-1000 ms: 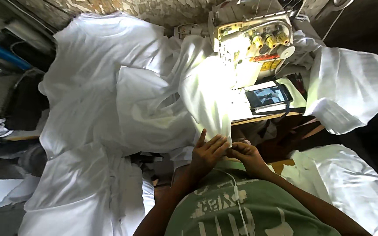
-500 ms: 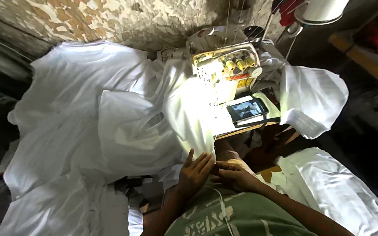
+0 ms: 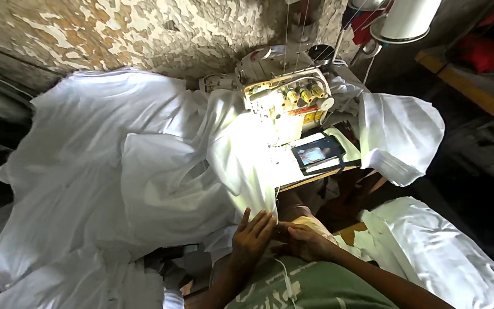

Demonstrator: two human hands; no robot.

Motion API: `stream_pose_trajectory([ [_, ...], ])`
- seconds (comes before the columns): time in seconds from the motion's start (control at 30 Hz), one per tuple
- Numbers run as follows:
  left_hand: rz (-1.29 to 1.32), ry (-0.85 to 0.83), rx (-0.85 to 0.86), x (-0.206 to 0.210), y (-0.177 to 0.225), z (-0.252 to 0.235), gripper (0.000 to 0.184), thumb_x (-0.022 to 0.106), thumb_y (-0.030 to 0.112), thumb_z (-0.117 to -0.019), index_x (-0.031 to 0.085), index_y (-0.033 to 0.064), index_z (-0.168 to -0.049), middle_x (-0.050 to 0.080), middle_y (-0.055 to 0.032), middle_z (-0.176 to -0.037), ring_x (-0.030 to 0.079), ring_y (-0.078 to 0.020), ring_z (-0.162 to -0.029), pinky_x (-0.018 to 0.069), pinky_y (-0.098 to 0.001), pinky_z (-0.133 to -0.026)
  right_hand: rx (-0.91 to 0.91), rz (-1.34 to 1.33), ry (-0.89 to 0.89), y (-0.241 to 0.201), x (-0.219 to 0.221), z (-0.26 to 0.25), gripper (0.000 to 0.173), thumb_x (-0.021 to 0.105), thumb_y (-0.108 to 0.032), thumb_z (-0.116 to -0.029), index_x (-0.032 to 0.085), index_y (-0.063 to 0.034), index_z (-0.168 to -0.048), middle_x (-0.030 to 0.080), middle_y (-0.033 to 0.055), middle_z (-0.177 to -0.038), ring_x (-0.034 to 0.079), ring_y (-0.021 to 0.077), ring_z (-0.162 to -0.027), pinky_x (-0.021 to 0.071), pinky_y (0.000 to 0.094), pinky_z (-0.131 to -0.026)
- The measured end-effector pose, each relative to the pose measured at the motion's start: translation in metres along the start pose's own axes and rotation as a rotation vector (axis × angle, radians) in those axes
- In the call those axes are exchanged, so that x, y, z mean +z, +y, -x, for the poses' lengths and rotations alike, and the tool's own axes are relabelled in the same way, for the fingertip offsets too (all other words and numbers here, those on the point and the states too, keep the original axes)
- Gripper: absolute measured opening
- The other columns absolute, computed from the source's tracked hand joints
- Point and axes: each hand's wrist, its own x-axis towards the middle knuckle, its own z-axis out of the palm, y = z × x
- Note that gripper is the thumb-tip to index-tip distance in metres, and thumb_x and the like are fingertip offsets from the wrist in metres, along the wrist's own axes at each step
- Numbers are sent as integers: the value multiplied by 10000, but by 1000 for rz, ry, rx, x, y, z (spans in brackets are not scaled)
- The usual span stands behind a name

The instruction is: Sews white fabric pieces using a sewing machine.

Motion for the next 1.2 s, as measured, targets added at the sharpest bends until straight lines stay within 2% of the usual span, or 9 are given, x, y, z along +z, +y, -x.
stream_pose_trajectory([
  [0.2, 81, 12, -44, 2, -9, 1, 170, 604, 190, -1027, 752, 118, -1070, 786, -61, -1066, 721, -154, -1104, 432, -394, -1131, -1, 101, 19, -5, 3, -8, 503, 620, -366, -987, 555, -51, -1374, 668, 33, -1308, 636, 174, -1216, 529, 386, -1025],
  [0.33, 414, 118, -405, -16, -2, -11, 209, 550, 183, -1060, 679, 19, -1045, 768, -51, -1040, 688, -40, -1118, 406, -327, -1167, -202, 754, -36, -27, 17, -16, 379, 551, -126, -1035, 567, 98, -1340, 623, 137, -1333, 626, 114, -1181, 520, 276, -1009],
  [0.4, 535, 244, -653, -44, 0, -41, 214, 521, 90, -1045, 635, -91, -1042, 733, -14, -979, 658, 49, -1020, 493, -205, -1020, -344, 1233, 5, -42, 19, -40, 343, 623, -170, -1009, 672, 57, -1261, 656, 204, -1303, 649, 241, -1191, 519, 381, -1028],
  [0.47, 531, 431, -717, -66, -7, -80, 140, 493, 67, -1037, 609, -7, -1013, 647, 127, -884, 610, 102, -865, 528, -141, -820, -247, 1591, 9, -62, 27, -74, 364, 599, -239, -1023, 679, -10, -1295, 607, 224, -1399, 624, 378, -1242, 488, 547, -1034],
  [0.53, 472, 587, -536, -72, -25, -112, 116, 523, 165, -1062, 637, 179, -1044, 643, 232, -900, 595, 132, -828, 517, -104, -755, -84, 1737, -87, -75, 42, -109, 421, 584, -269, -1039, 603, -65, -1406, 438, 250, -1554, 511, 451, -1348, 426, 611, -1050],
  [0.63, 364, 701, -240, -68, -46, -160, 127, 529, 191, -1072, 654, 189, -1090, 649, 192, -978, 606, 112, -883, 520, -107, -787, -278, 1622, -147, -70, 54, -145, 459, 626, -209, -1005, 580, -86, -1444, 384, 263, -1582, 513, 458, -1329, 454, 599, -1025],
  [0.77, 118, 661, 12, -71, -74, -182, 168, 504, 213, -1086, 644, 128, -1125, 656, 88, -1061, 615, 54, -1017, 511, -139, -889, -809, 1459, 280, -77, 42, -151, 206, 602, -79, -978, 744, 11, -1095, 730, 182, -1121, 739, 312, -913, 606, 486, -784],
  [0.9, -16, 620, 86, -74, -83, -183, 169, 492, 212, -1090, 626, 113, -1117, 659, 42, -1068, 623, 22, -1035, 512, -158, -890, -1116, 1508, 618, -118, 23, -154, 145, 717, -96, -909, 740, 7, -1009, 714, 179, -1006, 691, 264, -684, 571, 414, -557],
  [1.2, -144, 578, 142, -83, -87, -182, 119, 485, 138, -1084, 584, 72, -1084, 592, -18, -1015, 594, -9, -1007, 469, -151, -884, -1207, 1469, 684, -138, 21, -171, 170, 746, -165, -886, 734, -18, -972, 671, 175, -973, 630, 219, -615, 513, 352, -483],
])
